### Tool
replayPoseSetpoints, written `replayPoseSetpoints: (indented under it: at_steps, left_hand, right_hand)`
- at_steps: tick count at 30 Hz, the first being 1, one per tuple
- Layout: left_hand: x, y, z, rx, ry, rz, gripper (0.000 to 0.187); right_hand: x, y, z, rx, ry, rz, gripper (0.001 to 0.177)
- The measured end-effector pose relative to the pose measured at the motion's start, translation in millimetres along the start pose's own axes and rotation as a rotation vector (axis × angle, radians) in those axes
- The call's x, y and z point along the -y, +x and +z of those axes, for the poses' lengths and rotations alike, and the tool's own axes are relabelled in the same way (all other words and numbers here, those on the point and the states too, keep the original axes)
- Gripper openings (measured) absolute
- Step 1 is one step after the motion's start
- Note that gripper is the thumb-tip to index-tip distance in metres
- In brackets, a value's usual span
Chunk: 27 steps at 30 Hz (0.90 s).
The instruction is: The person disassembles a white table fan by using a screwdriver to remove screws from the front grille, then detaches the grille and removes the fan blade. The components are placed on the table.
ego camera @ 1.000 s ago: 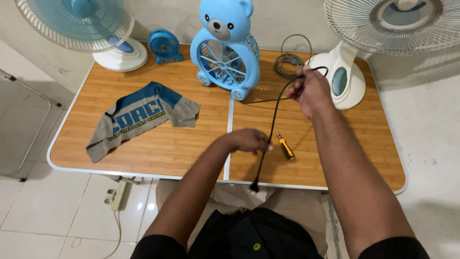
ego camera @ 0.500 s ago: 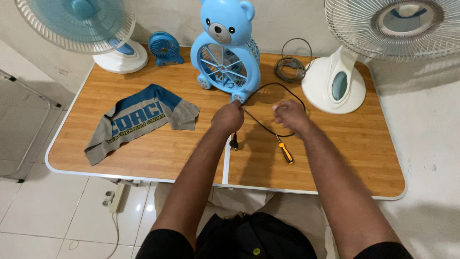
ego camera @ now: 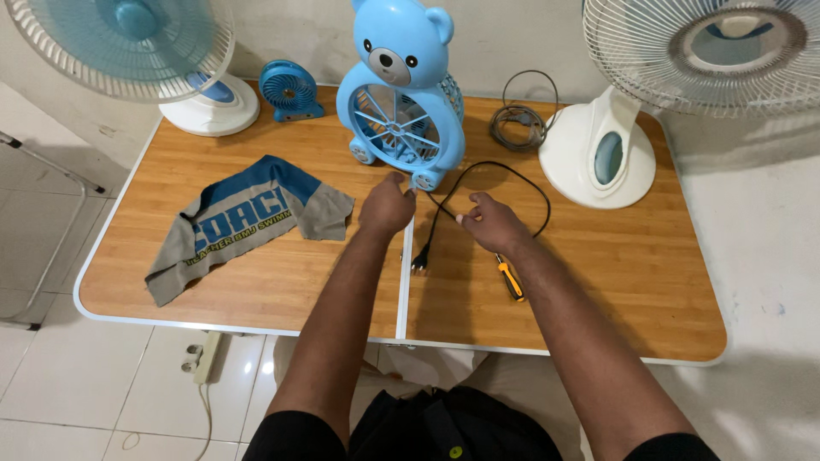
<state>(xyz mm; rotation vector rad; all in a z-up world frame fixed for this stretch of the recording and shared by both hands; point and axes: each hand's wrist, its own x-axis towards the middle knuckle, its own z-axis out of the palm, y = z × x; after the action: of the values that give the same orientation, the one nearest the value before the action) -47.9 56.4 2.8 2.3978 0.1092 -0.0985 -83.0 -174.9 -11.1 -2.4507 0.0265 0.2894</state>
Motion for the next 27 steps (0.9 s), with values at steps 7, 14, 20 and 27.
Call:
replayPoseSetpoints:
  at_steps: [7, 14, 20, 27]
  left_hand:
    - [32.0, 34.7, -22.8, -0.145, -0.103, -0.017, 0.087]
    - [61.5, 97.2, -34.4, -0.214, -0.06, -0.082, 0.109]
    - [85.9, 141.1, -13.4, -0.164, -0.1, 0.078, 0.062]
    - [81.2, 156.5, 4.1, -0.197, -0.111, 0.032, 0.033]
  right_hand:
    - [-1.6, 33.9, 31.7, -0.018, 0.061, 0.048, 0.086]
    - [-7.8, 88.9, 63.6, -0.139, 0.202, -0.085, 0.083]
    - [-16.3, 130.6, 79.1, -0.053, 0.319, 0.066, 0.037]
    - [-36.1, 159.5, 66.9, -0.076, 0.473, -0.028, 0.034]
